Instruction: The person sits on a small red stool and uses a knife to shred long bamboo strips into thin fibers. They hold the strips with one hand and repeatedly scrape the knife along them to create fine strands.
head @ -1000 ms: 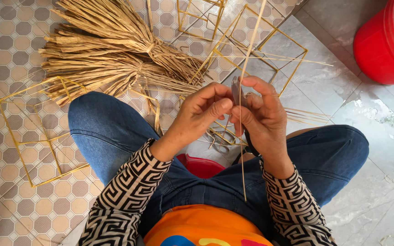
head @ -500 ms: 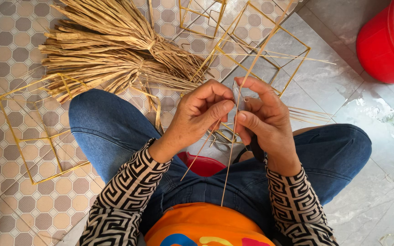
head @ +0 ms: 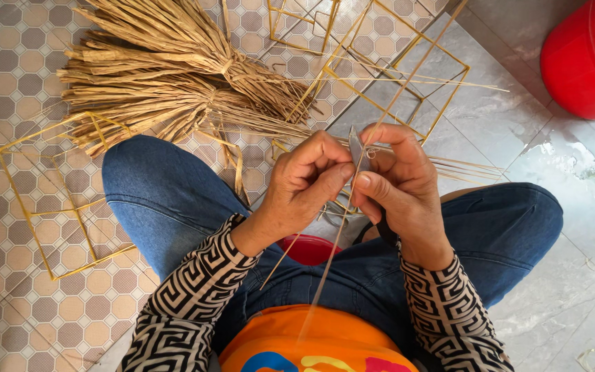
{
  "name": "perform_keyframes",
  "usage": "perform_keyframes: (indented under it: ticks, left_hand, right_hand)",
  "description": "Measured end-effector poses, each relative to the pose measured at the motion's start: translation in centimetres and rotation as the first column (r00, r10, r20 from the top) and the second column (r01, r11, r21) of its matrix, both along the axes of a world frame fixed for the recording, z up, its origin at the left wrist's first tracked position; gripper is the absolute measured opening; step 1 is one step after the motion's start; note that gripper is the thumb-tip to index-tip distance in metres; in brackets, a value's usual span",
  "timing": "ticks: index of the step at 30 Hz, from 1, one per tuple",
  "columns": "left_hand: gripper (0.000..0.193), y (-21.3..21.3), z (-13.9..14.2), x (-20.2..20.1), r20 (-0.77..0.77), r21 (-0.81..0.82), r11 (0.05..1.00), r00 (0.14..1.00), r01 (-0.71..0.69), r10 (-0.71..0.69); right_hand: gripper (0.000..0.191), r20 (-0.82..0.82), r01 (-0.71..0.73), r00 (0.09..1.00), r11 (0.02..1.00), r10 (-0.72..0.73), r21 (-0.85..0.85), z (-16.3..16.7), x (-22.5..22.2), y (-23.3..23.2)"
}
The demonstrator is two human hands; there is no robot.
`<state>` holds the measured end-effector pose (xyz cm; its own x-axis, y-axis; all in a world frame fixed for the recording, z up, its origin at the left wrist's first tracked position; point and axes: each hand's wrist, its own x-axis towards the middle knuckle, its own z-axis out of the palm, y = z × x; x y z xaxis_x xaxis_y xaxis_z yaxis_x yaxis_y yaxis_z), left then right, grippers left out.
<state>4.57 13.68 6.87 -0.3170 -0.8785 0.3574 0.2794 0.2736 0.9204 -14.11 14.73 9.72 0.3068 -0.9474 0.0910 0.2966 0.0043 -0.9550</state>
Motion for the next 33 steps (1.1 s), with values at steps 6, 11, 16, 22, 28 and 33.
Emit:
perform_keyframes:
  ticks: [6, 11, 16, 22, 28, 33]
  left_hand:
    - [0.007, -0.1, 0.0, -0.1, -0.120, 0.123, 0.985, 0.987, 0.118, -0.104]
    - [0.008, 0.0, 0.0, 0.0, -0.091, 0.125, 0.985, 0.990, 0.121, -0.110]
    - [0.008, 0.1, 0.1, 0.0, -0.024, 0.078, 0.994, 0.997, 0.074, -0.072]
    - [0.008, 0.1, -0.1, -0.3, -0.013, 0.028, 0.999, 0.999, 0.037, -0.037]
    - [0.009, -0.2, -0.6, 0.2, -0.220, 0.177, 0.967, 0.965, 0.185, -0.144]
    - [0.011, -0.2, -0.5, 0.2, -0.319, 0.293, 0.915, 0.930, 0.278, -0.180]
  right_hand:
    - [0.030, -0.031, 0.018, 0.999, 1.000, -0.018, 0.002, 0.2, -0.1, 0.0]
    - [0.027, -0.033, 0.024, 0.999, 1.000, -0.023, 0.007, 0.3, -0.2, -0.1]
    - [0.024, -0.016, 0.017, 1.000, 1.000, -0.017, -0.002, 0.5, -0.2, -0.1]
    - [0.025, -0.013, 0.029, 1.000, 0.999, -0.028, 0.032, 0.8, 0.0, -0.1]
    - [0.032, -0.071, -0.023, 0.997, 1.000, 0.024, 0.018, 0.9, 0.0, -0.2]
    - [0.033, -0.083, -0.031, 0.996, 0.999, 0.034, 0.032, 1.2, -0.2, 0.0]
